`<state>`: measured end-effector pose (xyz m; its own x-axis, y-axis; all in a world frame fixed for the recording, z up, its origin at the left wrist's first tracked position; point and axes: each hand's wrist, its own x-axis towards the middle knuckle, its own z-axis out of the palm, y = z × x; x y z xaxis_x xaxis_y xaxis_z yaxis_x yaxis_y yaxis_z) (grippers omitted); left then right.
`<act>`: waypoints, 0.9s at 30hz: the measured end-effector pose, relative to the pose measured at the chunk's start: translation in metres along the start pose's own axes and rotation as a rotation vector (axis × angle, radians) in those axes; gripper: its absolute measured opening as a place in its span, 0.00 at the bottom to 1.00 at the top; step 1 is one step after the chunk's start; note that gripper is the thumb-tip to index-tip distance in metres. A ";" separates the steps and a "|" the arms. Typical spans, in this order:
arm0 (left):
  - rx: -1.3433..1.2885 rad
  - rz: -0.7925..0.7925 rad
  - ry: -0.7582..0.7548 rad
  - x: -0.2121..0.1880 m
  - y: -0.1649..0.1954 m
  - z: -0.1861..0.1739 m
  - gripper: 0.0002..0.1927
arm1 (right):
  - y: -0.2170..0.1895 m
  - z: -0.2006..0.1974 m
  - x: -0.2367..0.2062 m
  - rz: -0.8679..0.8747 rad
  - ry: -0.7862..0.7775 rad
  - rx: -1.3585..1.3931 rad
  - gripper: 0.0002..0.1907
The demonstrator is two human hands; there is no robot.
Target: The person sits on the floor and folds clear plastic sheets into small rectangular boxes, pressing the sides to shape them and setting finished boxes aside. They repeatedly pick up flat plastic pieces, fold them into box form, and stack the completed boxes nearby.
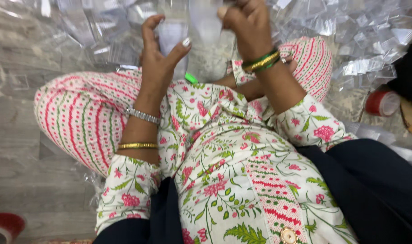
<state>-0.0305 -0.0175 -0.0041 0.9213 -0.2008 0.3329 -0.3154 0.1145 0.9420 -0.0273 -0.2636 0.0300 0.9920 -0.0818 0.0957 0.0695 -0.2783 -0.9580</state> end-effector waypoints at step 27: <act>-0.539 -0.339 0.176 -0.016 -0.028 0.004 0.38 | 0.010 0.035 -0.038 0.274 -0.359 0.297 0.21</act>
<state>-0.0378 -0.0215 -0.0357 0.9874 -0.1548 -0.0337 0.1148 0.5527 0.8254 -0.0610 -0.2300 0.0068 0.9479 0.2333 -0.2168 -0.2217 -0.0054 -0.9751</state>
